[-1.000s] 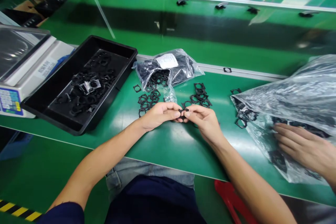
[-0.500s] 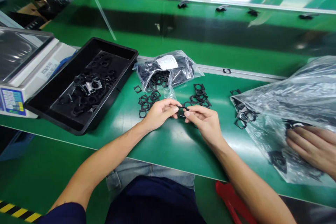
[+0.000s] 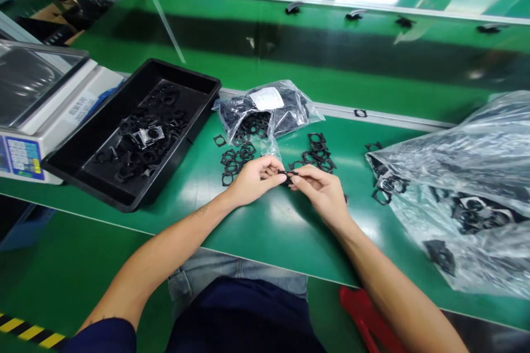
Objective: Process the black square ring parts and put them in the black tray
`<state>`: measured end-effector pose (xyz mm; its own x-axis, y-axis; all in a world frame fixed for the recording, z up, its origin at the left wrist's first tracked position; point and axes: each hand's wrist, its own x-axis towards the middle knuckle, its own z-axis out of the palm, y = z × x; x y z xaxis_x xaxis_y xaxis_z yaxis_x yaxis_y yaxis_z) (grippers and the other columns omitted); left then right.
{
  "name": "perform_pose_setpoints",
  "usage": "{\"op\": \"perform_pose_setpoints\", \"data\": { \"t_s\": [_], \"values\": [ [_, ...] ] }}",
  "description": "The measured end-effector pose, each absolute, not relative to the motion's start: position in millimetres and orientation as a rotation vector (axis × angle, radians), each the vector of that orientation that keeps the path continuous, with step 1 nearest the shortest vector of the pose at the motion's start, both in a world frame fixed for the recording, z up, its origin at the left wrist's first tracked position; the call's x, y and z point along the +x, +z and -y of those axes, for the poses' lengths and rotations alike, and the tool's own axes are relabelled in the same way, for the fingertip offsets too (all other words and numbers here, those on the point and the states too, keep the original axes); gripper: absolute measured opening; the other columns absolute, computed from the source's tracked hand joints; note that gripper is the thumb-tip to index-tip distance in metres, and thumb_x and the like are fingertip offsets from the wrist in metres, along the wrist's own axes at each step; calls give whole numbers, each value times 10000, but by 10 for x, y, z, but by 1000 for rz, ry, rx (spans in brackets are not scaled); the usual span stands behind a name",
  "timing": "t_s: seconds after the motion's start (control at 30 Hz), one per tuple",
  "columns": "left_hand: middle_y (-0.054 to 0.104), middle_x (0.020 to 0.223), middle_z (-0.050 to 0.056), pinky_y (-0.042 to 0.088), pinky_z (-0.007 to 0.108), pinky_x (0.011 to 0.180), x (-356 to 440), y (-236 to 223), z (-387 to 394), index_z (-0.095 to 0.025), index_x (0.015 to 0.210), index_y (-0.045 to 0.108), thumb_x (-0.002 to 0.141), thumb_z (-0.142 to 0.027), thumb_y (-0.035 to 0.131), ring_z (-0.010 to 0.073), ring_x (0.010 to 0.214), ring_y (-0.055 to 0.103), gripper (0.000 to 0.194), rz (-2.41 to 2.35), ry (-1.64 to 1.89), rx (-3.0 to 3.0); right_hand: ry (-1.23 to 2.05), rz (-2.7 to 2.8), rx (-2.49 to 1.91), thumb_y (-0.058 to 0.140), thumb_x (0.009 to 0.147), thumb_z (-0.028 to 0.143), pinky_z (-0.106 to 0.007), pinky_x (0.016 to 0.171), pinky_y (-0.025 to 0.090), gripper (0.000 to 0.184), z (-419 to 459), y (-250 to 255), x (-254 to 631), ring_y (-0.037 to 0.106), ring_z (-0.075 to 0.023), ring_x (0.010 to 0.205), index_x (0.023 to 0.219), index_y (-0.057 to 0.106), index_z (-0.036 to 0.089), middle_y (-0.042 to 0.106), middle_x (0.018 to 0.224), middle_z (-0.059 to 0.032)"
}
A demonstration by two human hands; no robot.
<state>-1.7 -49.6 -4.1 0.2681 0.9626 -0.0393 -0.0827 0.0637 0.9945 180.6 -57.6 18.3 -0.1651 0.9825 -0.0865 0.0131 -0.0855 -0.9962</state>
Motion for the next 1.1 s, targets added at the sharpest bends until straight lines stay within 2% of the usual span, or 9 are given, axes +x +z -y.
{"op": "perform_pose_setpoints", "data": {
  "t_s": [0.17, 0.3, 0.53, 0.77, 0.93, 1.1],
  "values": [
    [656, 730, 0, 521, 212, 660, -15, -10, 528, -146, 851, 665, 799, -323, 756, 104, 675, 644, 206, -961, 1059, 1248, 1415, 1308, -1200, 867, 708, 508, -318, 662, 596, 348, 589, 200, 1824, 660, -151, 604, 840, 765, 202, 677, 718, -11],
    [687, 706, 11, 545, 224, 643, -6, -12, 537, -140, 887, 691, 799, -345, 768, 125, 646, 689, 235, -963, 1060, 1223, 1438, 1310, -1197, 872, 700, 513, -313, 657, 602, 390, 585, 209, 1832, 658, -152, 593, 907, 775, 197, 685, 674, -8],
    [713, 687, 27, 556, 243, 618, -15, 0, 534, -133, 830, 729, 765, -446, 803, 141, 610, 684, 328, -1001, 1046, 1207, 1362, 1294, -1208, 864, 673, 588, -336, 666, 624, 403, 611, 181, 1796, 685, -177, 629, 799, 771, 216, 722, 762, -27],
    [693, 657, 17, 548, 237, 631, -17, 34, 533, -130, 793, 709, 830, -498, 737, 124, 595, 668, 371, -952, 1027, 1226, 1433, 1204, -1219, 859, 686, 578, -333, 671, 634, 391, 607, 191, 1791, 689, -171, 633, 781, 766, 210, 739, 774, -27],
    [697, 692, 15, 546, 221, 606, 9, -11, 533, -129, 824, 662, 703, -466, 859, 133, 610, 703, 409, -900, 948, 1135, 1448, 1190, -1217, 889, 644, 564, -309, 640, 621, 398, 582, 214, 1806, 666, -157, 577, 744, 746, 207, 693, 649, -4],
    [687, 665, 10, 547, 219, 604, -26, -22, 499, -123, 846, 669, 674, -400, 891, 124, 591, 693, 395, -903, 970, 1070, 1561, 1163, -1173, 937, 598, 499, -314, 660, 619, 419, 563, 216, 1841, 678, -151, 594, 803, 736, 194, 716, 688, -12]
  ]
}}
